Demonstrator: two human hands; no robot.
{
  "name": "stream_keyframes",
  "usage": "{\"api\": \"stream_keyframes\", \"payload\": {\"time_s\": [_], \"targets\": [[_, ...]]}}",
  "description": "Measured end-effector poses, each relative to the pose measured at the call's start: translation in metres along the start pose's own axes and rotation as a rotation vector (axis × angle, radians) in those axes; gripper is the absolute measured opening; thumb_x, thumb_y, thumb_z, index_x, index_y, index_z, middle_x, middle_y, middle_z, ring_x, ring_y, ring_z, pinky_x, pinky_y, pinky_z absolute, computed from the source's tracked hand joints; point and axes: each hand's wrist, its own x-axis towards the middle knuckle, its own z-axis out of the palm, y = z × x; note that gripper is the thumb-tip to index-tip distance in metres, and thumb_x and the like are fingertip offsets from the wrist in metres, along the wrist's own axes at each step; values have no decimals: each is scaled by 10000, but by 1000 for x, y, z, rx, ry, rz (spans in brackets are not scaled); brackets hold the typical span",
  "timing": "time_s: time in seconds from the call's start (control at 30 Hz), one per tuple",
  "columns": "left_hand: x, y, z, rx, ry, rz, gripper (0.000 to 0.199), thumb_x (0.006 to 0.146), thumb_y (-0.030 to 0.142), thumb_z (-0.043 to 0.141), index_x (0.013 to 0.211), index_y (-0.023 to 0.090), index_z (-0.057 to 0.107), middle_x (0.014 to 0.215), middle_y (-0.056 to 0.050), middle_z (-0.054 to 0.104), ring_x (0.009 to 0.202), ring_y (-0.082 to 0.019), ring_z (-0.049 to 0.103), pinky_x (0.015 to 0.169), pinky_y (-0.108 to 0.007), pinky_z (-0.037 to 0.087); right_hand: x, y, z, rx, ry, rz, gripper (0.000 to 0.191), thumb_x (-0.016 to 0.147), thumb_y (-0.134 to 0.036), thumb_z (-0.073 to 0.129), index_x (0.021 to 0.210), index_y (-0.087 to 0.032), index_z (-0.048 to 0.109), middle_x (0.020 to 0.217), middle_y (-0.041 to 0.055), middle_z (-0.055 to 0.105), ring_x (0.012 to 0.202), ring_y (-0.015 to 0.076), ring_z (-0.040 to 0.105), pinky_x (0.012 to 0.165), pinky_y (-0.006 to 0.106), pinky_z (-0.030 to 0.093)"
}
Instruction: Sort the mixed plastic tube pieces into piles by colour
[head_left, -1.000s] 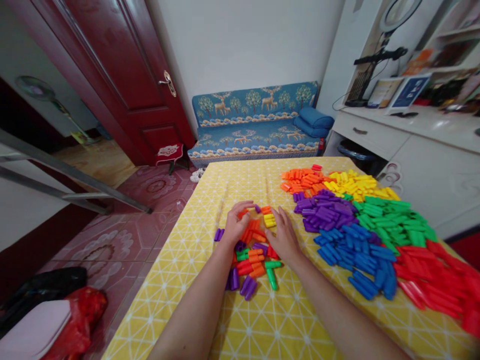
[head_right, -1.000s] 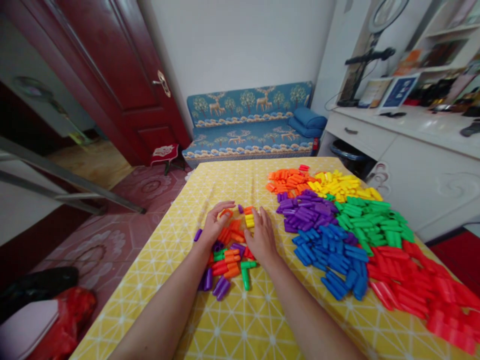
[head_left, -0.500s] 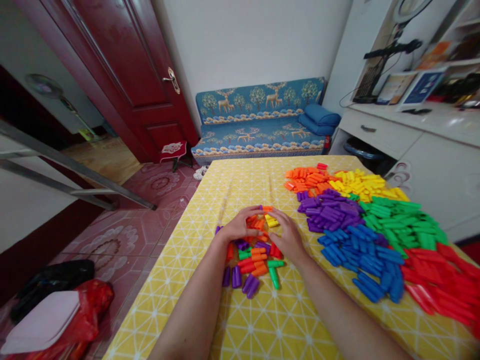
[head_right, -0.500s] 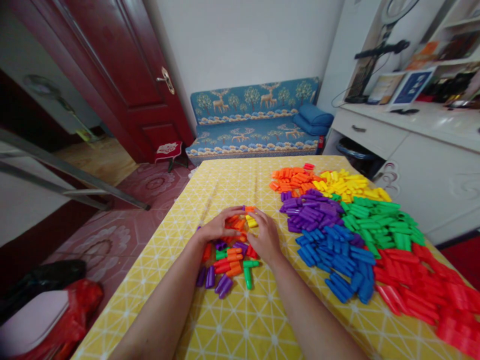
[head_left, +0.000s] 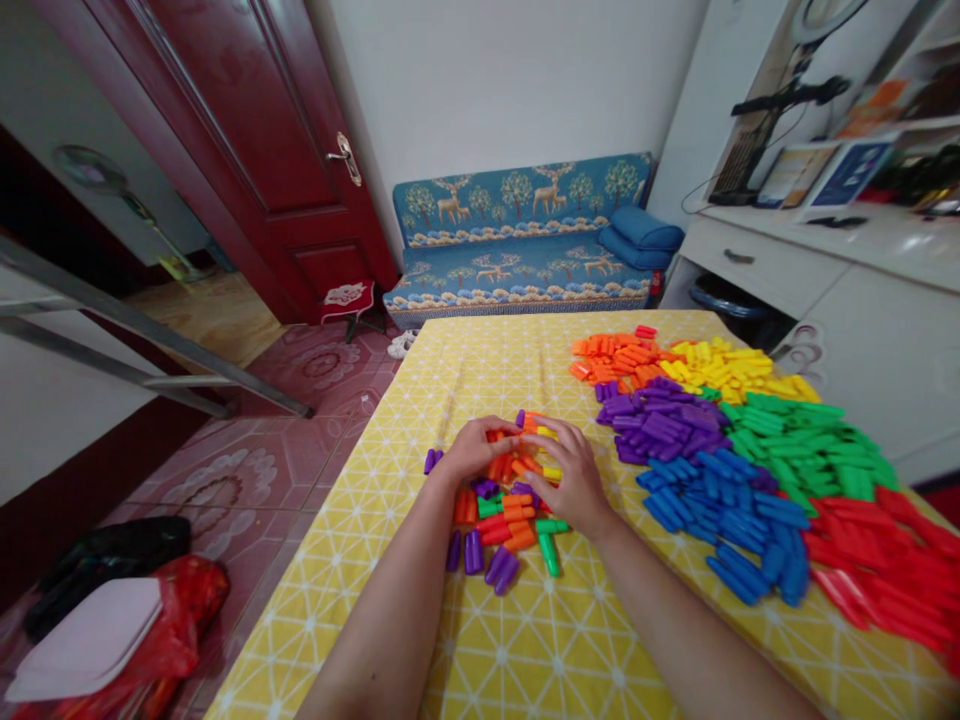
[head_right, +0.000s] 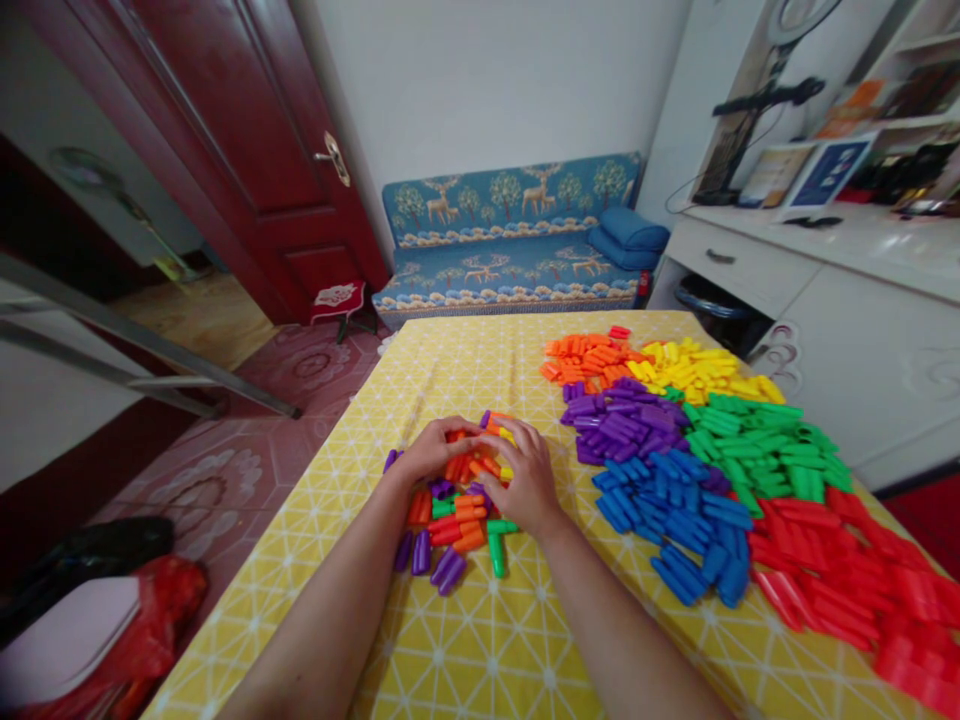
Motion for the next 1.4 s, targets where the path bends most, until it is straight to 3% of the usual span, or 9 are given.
{"api": "stream_keyframes", "payload": {"time_s": [0.13,0.27,0.43,0.63,0.87,1.0,1.1,1.27,1.4], "targets": [[0,3,-1,-142,25,-80,274,777,372,607,872,139,714,801,-53,697,754,-171,613,751,-274,463,0,-6,0,-49,-89,-32,315,753,-317,674,1062,-258,657,1080,63,632,1035,259,540,930,440,406],[1,2,0,-169,54,-78,268,767,383,618,832,133,692,755,-33,677,694,-147,587,698,-245,447,0,-3,5,-148,-123,10,269,769,-318,670,1029,-250,672,1029,59,672,987,268,553,886,444,406],[2,-4,5,78,156,-52,336,831,441,532,763,153,689,661,-8,628,634,-137,535,606,-228,388,0,4,7,-153,-116,39,222,872,-308,554,1053,-245,666,1007,66,707,936,258,604,851,435,419],[5,-4,10,292,230,-27,411,850,473,491,604,176,630,544,1,536,529,-122,432,541,-248,290,-3,14,12,22,-24,199,248,890,-288,519,1100,-231,639,1031,66,711,902,226,654,803,373,482],[3,2,6,77,204,-24,391,862,436,472,595,163,554,565,20,473,570,-115,420,556,-234,323,1,8,11,44,-78,132,124,786,-285,655,896,-230,673,880,48,686,844,224,634,804,383,489],[2,5,4,-73,186,-39,405,854,459,495,600,150,559,560,29,458,559,-104,409,558,-229,341,1,6,7,244,35,132,121,820,-302,621,898,-224,673,1097,84,626,1032,227,601,895,380,484],[1,6,6,-123,92,21,358,835,456,550,705,140,657,660,-5,580,640,-124,510,638,-236,405,0,8,9,341,-8,146,142,802,-311,650,906,-224,693,1189,88,591,1105,232,575,949,383,464],[2,3,10,-135,10,64,288,770,421,660,809,144,727,799,-55,675,771,-162,603,754,-259,450,-1,9,12,417,-21,209,159,794,-307,664,920,-221,708,1034,66,638,981,208,610,888,350,484],[3,1,9,-113,60,-25,353,814,450,585,765,121,703,665,-19,624,644,-133,553,651,-245,428,0,12,8,533,73,295,185,809,-357,640,899,-203,689,962,52,644,931,203,607,850,332,484]]}}
